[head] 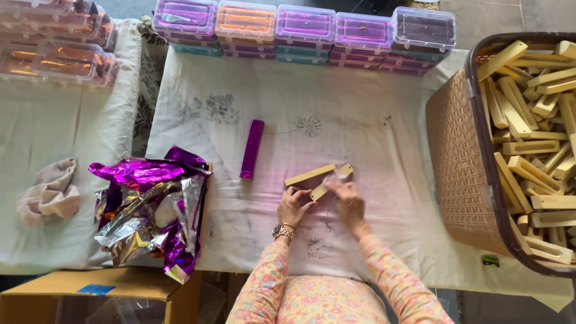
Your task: Polishing small wooden blocks with a piece of cloth.
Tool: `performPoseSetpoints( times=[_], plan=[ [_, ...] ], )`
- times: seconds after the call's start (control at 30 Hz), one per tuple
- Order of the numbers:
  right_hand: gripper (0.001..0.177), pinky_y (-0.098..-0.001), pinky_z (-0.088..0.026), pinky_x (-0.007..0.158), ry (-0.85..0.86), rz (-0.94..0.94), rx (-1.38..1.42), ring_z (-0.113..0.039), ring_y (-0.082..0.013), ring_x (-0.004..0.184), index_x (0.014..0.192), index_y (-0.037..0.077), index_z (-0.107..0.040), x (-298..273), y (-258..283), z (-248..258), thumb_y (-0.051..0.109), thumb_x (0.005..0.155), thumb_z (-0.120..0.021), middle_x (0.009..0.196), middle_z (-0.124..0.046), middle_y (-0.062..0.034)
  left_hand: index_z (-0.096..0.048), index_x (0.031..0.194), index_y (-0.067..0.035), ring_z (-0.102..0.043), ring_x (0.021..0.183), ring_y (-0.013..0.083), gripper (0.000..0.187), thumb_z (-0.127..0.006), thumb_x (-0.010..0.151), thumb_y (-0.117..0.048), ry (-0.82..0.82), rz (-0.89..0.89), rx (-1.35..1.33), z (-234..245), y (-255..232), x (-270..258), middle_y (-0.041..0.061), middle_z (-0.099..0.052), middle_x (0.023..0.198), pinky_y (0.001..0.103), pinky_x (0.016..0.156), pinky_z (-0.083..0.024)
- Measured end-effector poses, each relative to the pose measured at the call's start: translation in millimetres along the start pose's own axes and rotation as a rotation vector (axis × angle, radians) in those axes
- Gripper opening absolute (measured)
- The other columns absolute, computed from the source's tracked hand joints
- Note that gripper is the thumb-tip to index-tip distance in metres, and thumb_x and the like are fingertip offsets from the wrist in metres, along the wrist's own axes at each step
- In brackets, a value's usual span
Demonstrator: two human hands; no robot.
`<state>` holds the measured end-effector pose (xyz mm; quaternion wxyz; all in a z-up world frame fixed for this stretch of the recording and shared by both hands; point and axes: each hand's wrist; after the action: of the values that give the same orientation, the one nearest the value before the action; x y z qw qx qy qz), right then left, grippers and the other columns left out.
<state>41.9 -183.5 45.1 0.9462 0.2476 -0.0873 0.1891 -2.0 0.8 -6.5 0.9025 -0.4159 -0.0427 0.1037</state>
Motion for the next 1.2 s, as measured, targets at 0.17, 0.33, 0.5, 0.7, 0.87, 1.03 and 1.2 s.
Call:
performPoseSetpoints(
  times=[0.17, 0.33, 0.5, 0.7, 0.87, 1.03, 1.2],
  plan=[
    [0.048, -0.0380, -0.057, 0.085, -0.175, -0.065, -0.036, -0.065, -0.0272, 0.097, 0.118, 0.017, -0.076, 17, -35, 1, -0.005, 0.076, -0.065, 0.126, -0.073, 0.0006, -0.078, 0.106, -0.027, -0.065, 0.097, 0.0227, 0.042, -0.091, 0.067, -0.037, -0.044, -0.021, -0.003, -2, -1, -1, -0.001, -0.065, 0.103, 0.040, 0.077, -0.057],
    [0.047, -0.0386, -0.057, 0.085, -0.044, -0.191, -0.031, -0.066, -0.0271, 0.099, 0.119, 0.021, -0.078, -14, 5, -27, -0.005, 0.081, -0.065, 0.112, -0.071, -0.0040, -0.079, 0.105, -0.027, -0.064, 0.100, 0.0238, 0.045, -0.092, 0.063, -0.034, -0.040, 0.010, -0.006, -12, 6, 7, -0.001, -0.065, 0.104, 0.042, 0.076, -0.056],
    [0.056, -0.0356, -0.059, 0.083, 0.022, 0.030, 0.177, -0.066, -0.0247, 0.093, 0.117, 0.019, -0.077, -19, 37, -4, -0.011, 0.069, -0.068, 0.126, -0.074, 0.0022, -0.078, 0.105, -0.027, -0.065, 0.103, 0.0216, 0.042, -0.090, 0.065, -0.032, -0.030, -0.020, 0.003, -16, 18, 1, -0.002, -0.066, 0.106, 0.040, 0.079, -0.057],
    [0.040, -0.0359, -0.058, 0.087, -0.240, -0.158, 0.010, -0.066, -0.0240, 0.098, 0.112, 0.021, -0.078, 22, -47, -14, -0.004, 0.082, -0.068, 0.119, -0.077, 0.0039, -0.078, 0.105, -0.029, -0.065, 0.100, 0.0219, 0.041, -0.090, 0.067, -0.041, -0.001, 0.020, 0.015, -8, 9, 3, -0.003, -0.066, 0.104, 0.040, 0.077, -0.057],
    [0.046, -0.0348, -0.058, 0.081, -0.163, -0.171, -0.031, -0.065, -0.0231, 0.095, 0.114, 0.021, -0.079, -9, -5, -34, -0.008, 0.082, -0.063, 0.119, -0.076, 0.0014, -0.078, 0.103, -0.029, -0.065, 0.100, 0.0227, 0.042, -0.091, 0.064, -0.040, -0.029, 0.009, 0.009, -9, 6, 4, -0.002, -0.065, 0.105, 0.041, 0.076, -0.057],
    [0.049, -0.0363, -0.058, 0.080, -0.047, -0.044, 0.134, -0.064, -0.0251, 0.090, 0.117, 0.019, -0.077, -24, 31, -19, -0.006, 0.076, -0.067, 0.123, -0.074, 0.0011, -0.076, 0.106, -0.029, -0.066, 0.103, 0.0214, 0.038, -0.088, 0.070, -0.033, -0.008, 0.011, 0.047, -16, 17, 2, -0.003, -0.065, 0.108, 0.039, 0.076, -0.058],
    [0.050, -0.0363, -0.058, 0.080, -0.085, -0.021, 0.013, -0.065, -0.0250, 0.096, 0.118, 0.024, -0.075, -2, -26, -15, -0.004, 0.078, -0.063, 0.126, -0.073, 0.0055, -0.078, 0.105, -0.029, -0.065, 0.100, 0.0233, 0.042, -0.091, 0.067, -0.039, -0.003, 0.020, 0.007, 0, -1, 1, -0.001, -0.064, 0.103, 0.041, 0.076, -0.056]
  ],
)
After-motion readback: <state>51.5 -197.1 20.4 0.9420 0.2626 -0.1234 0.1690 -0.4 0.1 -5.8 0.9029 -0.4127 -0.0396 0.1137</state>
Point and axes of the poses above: each hand's wrist, its own x-axis towards the middle knuckle, its own z-axis out of the back of the hand, y = z × x
